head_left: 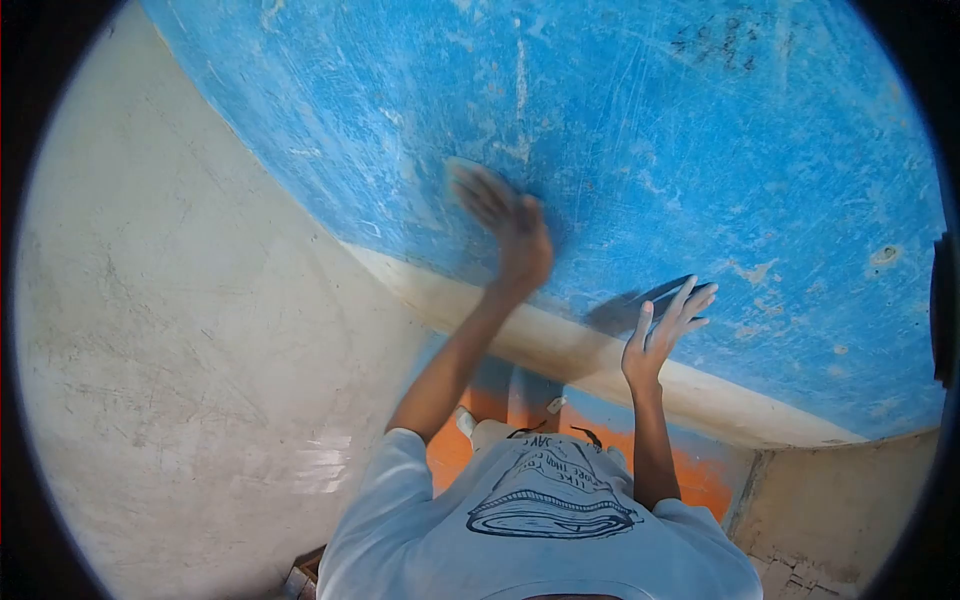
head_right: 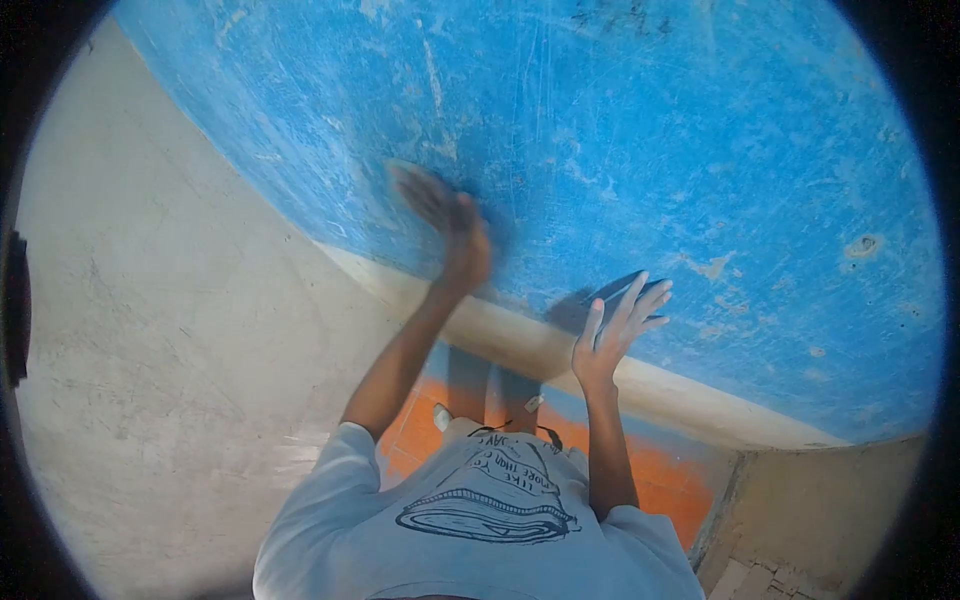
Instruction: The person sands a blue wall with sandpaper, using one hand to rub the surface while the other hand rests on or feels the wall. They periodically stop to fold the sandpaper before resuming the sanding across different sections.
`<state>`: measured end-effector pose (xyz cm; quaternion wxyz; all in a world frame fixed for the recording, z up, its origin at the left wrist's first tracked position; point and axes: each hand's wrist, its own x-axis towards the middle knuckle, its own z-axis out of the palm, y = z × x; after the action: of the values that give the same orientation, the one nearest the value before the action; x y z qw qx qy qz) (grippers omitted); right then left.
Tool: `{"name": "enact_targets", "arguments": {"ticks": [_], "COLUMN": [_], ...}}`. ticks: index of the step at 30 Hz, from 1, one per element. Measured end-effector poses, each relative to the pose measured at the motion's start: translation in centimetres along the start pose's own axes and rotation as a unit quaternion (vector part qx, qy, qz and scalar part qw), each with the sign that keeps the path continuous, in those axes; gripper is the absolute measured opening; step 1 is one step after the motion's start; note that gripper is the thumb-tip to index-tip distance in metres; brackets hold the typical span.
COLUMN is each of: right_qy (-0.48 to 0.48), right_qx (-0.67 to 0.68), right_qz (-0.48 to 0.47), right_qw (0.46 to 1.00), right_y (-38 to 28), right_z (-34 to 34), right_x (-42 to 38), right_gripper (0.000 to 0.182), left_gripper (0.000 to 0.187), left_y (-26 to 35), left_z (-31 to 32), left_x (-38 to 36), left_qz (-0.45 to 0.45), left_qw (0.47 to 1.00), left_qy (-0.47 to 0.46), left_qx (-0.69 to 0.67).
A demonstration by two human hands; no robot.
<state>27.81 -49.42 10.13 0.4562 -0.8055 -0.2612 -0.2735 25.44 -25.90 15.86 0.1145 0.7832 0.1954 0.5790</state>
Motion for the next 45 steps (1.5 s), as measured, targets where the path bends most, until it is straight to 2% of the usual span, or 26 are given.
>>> {"name": "enact_targets", "arguments": {"ticks": [2, 4, 6, 9, 10, 12, 13, 15, 17, 18, 20, 23, 25, 27, 29, 32, 34, 36, 39, 40, 42, 43, 45], "right_qy": [-0.023, -0.028, -0.017, -0.003, 0.002, 0.003, -0.002, -0.012, -0.028, -0.033, -0.016, 0.013, 0.035, 0.05, 0.055, 0.054, 0.053, 0.062, 0.08, 0.085, 0.066, 0.054, 0.057], "right_qx": [-0.011, -0.002, 0.027, 0.03, 0.028, 0.026, 0.028, 0.031, 0.019, 0.015, 0.018, 0.03, 0.044, 0.064, 0.06, 0.049, 0.051, 0.051, 0.075, 0.087, 0.091, 0.091, 0.088], "right_qz": [-0.015, -0.013, 0.002, 0.0, 0.002, 0.007, 0.007, 0.008, 0.001, 0.0, 0.006, 0.007, 0.011, 0.026, 0.014, -0.003, 0.006, 0.018, 0.01, 0.003, -0.003, -0.008, -0.021], "right_qw": [1.0, 1.0, 0.999, 1.0, 1.0, 1.0, 1.0, 0.999, 0.999, 0.999, 1.0, 0.999, 0.998, 0.996, 0.997, 0.997, 0.997, 0.997, 0.994, 0.993, 0.994, 0.994, 0.994], "right_y": [0.7, 1.0, 0.7, 0.6, 0.8, 1.2, 1.2, 1.5, 2.0, 2.2, 2.2, 1.0, 0.2, -0.7, -1.3, -0.8, 0.1, -0.4, -1.5, -2.0, -3.4, -3.9, -4.6], "right_z": [-0.8, -1.4, -1.6, -1.1, -0.8, -0.4, -0.4, -0.7, -1.9, -2.4, -3.1, -3.2, -2.7, -2.1, -2.3, -2.7, -2.7, -2.5, -1.0, -0.3, 1.0, 1.6, 2.3], "right_x": [-0.2, -0.3, -0.4, -0.3, -0.2, -0.4, -0.5, -0.5, -0.6, -0.5, -0.4, -0.4, 0.0, 0.0, 0.4, 1.2, 0.8, 0.5, 0.3, 0.2, 0.0, 0.0, 0.2], "right_gripper": [0.07, 0.07, 0.071, 0.073, 0.073, 0.075, 0.075, 0.074, 0.073, 0.072, 0.072, 0.072, 0.072, 0.073, 0.073, 0.074, 0.075, 0.075, 0.075, 0.075, 0.076, 0.076, 0.077], "left_gripper": [0.07, 0.073, 0.073, 0.074, 0.073, 0.071, 0.07, 0.069, 0.069, 0.068, 0.068, 0.069, 0.072, 0.07, 0.069, 0.07, 0.069, 0.067, 0.068, 0.068, 0.067, 0.067, 0.068], "left_y": [-9.9, -8.4, -9.2, -6.4, -6.3, 1.0, 6.4, 6.7, 2.1, -2.0, -0.8, -3.0, -1.8, 5.3, 7.2, 2.6, -1.8, -3.4, -3.9, -2.8, 2.3, 4.0, 0.7], "left_z": [1.9, -4.2, -6.3, -3.6, -0.5, 1.5, -0.3, -1.4, -1.3, -1.3, -6.5, -5.1, -1.7, -0.9, -2.0, -3.5, -5.8, -8.6, -5.9, -3.7, -3.8, -4.6, -4.7], "left_x": [4.2, 11.7, 15.9, 13.0, 9.0, 0.8, -0.9, 1.8, 5.7, 8.4, 15.2, 16.2, 10.9, 5.1, 2.8, 9.2, 15.8, 20.1, 17.9, 15.3, 8.3, 6.0, 7.7], "left_qz": [-0.076, -0.199, -0.339, -0.137, -0.095, -0.025, 0.0, -0.049, -0.015, 0.046, -0.185, -0.188, 0.051, 0.016, 0.029, 0.019, -0.057, -0.206, -0.155, -0.09, -0.013, -0.002, 0.003], "left_qw": [0.995, 0.975, 0.927, 0.984, 0.994, 0.999, 0.994, 0.994, 0.997, 0.995, 0.978, 0.974, 0.993, 0.999, 0.992, 1.0, 0.995, 0.971, 0.983, 0.993, 1.0, 0.994, 0.998], "left_qy": [0.026, 0.048, 0.032, 0.093, 0.059, -0.041, -0.106, -0.068, 0.004, 0.059, 0.045, 0.087, 0.104, 0.006, -0.12, -0.023, 0.066, 0.074, 0.082, 0.075, -0.018, -0.101, -0.046], "left_qx": [0.057, -0.089, -0.157, -0.072, -0.006, 0.015, -0.031, -0.067, -0.073, -0.059, -0.086, -0.088, -0.03, -0.03, -0.012, 0.0, -0.042, -0.101, -0.057, -0.035, -0.02, -0.031, -0.033]}}
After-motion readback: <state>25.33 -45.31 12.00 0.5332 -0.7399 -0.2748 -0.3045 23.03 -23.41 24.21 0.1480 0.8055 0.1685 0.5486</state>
